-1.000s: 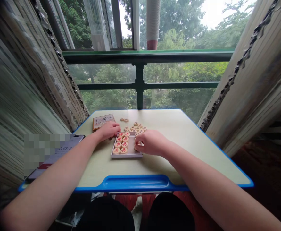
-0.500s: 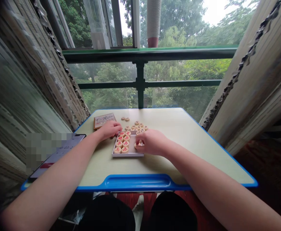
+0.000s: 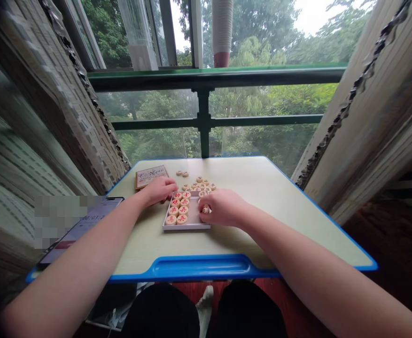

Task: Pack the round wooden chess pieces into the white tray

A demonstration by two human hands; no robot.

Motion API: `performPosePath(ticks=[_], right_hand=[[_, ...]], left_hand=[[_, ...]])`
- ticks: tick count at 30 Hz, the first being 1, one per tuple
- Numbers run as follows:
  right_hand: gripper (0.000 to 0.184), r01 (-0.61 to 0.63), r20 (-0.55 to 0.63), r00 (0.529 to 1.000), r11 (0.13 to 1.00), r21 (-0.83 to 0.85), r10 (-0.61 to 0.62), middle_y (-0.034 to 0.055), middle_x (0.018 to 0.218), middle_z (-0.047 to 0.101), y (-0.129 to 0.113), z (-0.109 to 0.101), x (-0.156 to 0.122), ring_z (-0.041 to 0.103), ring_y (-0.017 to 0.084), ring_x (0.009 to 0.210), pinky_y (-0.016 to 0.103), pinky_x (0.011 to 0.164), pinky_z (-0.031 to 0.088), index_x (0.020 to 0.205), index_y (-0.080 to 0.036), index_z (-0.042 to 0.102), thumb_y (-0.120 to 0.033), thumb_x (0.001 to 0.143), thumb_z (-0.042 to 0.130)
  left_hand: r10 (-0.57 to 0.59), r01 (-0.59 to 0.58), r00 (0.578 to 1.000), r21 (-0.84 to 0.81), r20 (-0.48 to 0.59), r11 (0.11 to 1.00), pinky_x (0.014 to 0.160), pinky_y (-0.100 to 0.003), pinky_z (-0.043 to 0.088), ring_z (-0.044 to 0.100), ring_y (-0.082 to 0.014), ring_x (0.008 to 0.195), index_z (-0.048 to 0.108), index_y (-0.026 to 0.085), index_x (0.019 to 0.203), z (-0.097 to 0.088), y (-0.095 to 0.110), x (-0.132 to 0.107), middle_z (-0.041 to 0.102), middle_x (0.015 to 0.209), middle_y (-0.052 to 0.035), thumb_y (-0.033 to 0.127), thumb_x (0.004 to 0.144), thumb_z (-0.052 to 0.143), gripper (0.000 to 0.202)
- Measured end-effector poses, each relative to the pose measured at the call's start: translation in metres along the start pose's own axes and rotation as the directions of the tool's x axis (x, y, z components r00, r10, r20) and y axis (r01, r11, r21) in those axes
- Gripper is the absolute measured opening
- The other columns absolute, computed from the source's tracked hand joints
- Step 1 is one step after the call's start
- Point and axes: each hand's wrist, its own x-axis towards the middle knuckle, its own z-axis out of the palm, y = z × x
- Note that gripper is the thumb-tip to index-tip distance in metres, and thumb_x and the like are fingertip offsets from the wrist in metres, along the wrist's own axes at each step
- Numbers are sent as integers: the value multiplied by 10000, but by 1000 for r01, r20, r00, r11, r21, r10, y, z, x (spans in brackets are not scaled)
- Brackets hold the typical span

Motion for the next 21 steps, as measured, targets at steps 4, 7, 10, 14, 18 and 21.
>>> performPosePath(ticks=[4,7,10,14,18,21], right_hand=[[173,-14,-6,1000,1000,-8,14,11,640,626,0,0,0,470,108,527,222,513,298,780,-236,693,-323,716,557],[168,-9,-2,1000,1000,-1,9,6,632,621,-1,-2,-1,470,106,520,221,507,295,771,-241,691,-321,717,553],[160,8,8,1000,1000,17,-8,2,633,625,-1,-5,-2,480,106,525,219,510,298,774,-237,686,-305,712,556],[150,15,20,1000,1000,24,-16,0,644,632,0,-5,-1,479,102,524,216,508,295,766,-233,686,-282,705,558],[155,19,12,1000,999,32,-20,4,646,628,0,-4,-1,467,99,518,217,503,288,754,-224,686,-289,714,552],[159,20,2,1000,998,54,-20,4,628,619,0,-5,-2,462,97,516,217,504,285,759,-223,692,-301,714,561]], left_hand=[[-11,11,1000,-3,10,1000,339,-174,323,396,-68,367,531,149,622,0,-3,2,500,485,15,253,666,464,131],[-5,5,1000,-28,17,1000,344,-179,328,398,-70,369,531,152,610,0,-4,3,505,492,14,240,661,448,131],[-12,12,1000,-46,16,999,349,-185,328,388,-69,366,527,153,597,0,-4,2,504,490,15,236,660,444,133],[-16,17,1000,-58,22,998,354,-184,324,377,-66,361,534,151,602,-1,-3,2,495,480,22,231,657,447,131],[-11,12,1000,-65,18,998,346,-195,318,375,-74,350,535,155,599,-1,-4,3,485,474,23,223,652,431,135],[-2,4,1000,-83,20,997,351,-199,327,377,-75,353,540,154,605,-1,-4,3,484,480,21,215,647,427,135]])
